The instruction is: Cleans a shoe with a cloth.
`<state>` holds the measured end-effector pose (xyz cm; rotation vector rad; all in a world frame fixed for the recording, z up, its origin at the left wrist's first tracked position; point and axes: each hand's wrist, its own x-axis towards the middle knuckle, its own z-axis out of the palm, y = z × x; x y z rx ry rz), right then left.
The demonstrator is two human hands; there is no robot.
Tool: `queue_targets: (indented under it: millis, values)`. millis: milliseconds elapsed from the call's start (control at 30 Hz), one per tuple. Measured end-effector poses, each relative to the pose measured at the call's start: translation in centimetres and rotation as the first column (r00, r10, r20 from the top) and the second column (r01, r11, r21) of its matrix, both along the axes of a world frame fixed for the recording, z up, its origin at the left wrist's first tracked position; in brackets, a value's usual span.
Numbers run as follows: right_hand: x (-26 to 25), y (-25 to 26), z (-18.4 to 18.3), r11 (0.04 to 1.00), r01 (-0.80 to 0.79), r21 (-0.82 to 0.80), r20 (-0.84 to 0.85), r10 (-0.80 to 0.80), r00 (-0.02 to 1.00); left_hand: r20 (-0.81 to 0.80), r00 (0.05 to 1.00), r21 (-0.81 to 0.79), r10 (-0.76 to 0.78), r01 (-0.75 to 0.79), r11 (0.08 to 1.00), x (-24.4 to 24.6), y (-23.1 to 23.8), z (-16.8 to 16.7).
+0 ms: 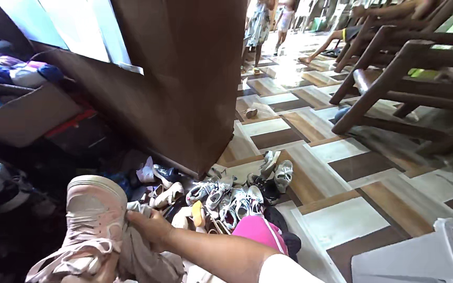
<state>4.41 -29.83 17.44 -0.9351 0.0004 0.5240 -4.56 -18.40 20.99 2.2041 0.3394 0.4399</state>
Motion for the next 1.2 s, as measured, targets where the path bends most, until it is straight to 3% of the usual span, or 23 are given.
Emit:
queue_targets:
  millis: [67, 200, 267, 333, 400, 433, 500, 567, 600, 667, 733, 867, 933, 1067, 1100, 1133, 1200]
  values:
    - [-0.1, 0.1, 0.3, 0.998, 0.028, -0.06, 0.083, -0.023, 0.996, 0.122, 0.991, -0.065, 0.061, -0.053, 0.996, 0.3, -0.4, -0.8]
    - [-0.1, 0.3, -0.3, 0.926, 0.211, -0.312, 0.469, -0.043, 0.882, 0.323, 0.933, -0.494, 0.16, 0.021, 0.869, 1.5, -1.6, -2.9]
    - [-0.9, 0.1, -0.3, 0.862, 0.338, -0.379, 0.658, -0.006, 0.753, 0.347, 0.91, -0.614, 0.227, 0.037, 0.789, 1.9, -2.7, -3.1]
    - [-1.7, 0.3, -0.8, 0.841, 0.436, -0.319, 0.829, 0.024, 0.559, 0.336, 0.897, -0.701, 0.288, 0.034, 0.712, 2.4, -3.2, -2.7]
    - [-1.4, 0.4, -1.1, 0.843, 0.458, -0.283, 0.912, 0.088, 0.4, 0.338, 0.898, -0.773, 0.281, 0.094, 0.627, 2.7, -2.6, -2.6]
    - [-0.9, 0.2, -1.0, 0.827, 0.469, -0.309, 0.919, 0.134, 0.37, 0.349, 0.902, -0.806, 0.255, 0.15, 0.573, 2.8, -2.2, -2.6]
    - [0.0, -0.8, 0.3, 0.763, 0.473, -0.441, 0.851, 0.188, 0.49, 0.394, 0.901, -0.85, 0.182, 0.282, 0.445, 2.6, -1.8, -2.7]
    - [0.7, -1.6, 1.4, 0.734, 0.437, -0.519, 0.78, 0.199, 0.593, 0.423, 0.897, -0.857, 0.125, 0.352, 0.376, 2.3, -2.0, -2.6]
    - [0.6, -1.5, 1.4, 0.748, 0.455, -0.483, 0.811, 0.185, 0.555, 0.415, 0.904, -0.856, 0.105, 0.348, 0.382, 2.2, -2.2, -2.4]
    - [-0.2, -1.0, 1.1, 0.802, 0.484, -0.351, 0.908, 0.165, 0.386, 0.367, 0.924, -0.848, 0.106, 0.286, 0.446, 2.2, -2.9, -2.1]
    - [-0.5, -0.6, 0.8, 0.828, 0.484, -0.283, 0.944, 0.15, 0.295, 0.393, 0.914, -0.854, 0.098, 0.324, 0.407, 2.3, -2.8, -2.5]
    - [1.8, -1.8, -0.8, 0.757, 0.489, -0.432, 0.852, 0.166, 0.496, 0.476, 0.864, -0.873, 0.164, 0.443, 0.201, 2.6, -2.0, -3.6]
    - [2.1, -1.9, -0.8, 0.719, 0.524, -0.457, 0.847, 0.173, 0.502, 0.446, 0.865, -0.895, 0.23, 0.424, 0.139, 2.7, -2.2, -3.2]
    - [-0.1, 0.0, -0.9, 0.813, 0.513, -0.275, 0.959, 0.198, 0.2, 0.435, 0.853, -0.899, 0.287, 0.426, 0.098, 2.7, -1.9, -3.0]
    - [-0.2, 0.4, -1.1, 0.815, 0.512, -0.27, 0.962, 0.214, 0.167, 0.459, 0.847, -0.888, 0.269, 0.447, 0.107, 2.5, -1.4, -3.3]
    - [0.2, 0.3, -1.2, 0.8, 0.518, -0.303, 0.952, 0.232, 0.199, 0.485, 0.84, -0.874, 0.244, 0.471, 0.12, 2.4, -1.3, -3.7]
    - [1.4, -0.7, -1.1, 0.742, 0.527, -0.414, 0.896, 0.23, 0.38, 0.527, 0.824, -0.85, 0.209, 0.519, 0.094, 2.3, -1.1, -4.3]
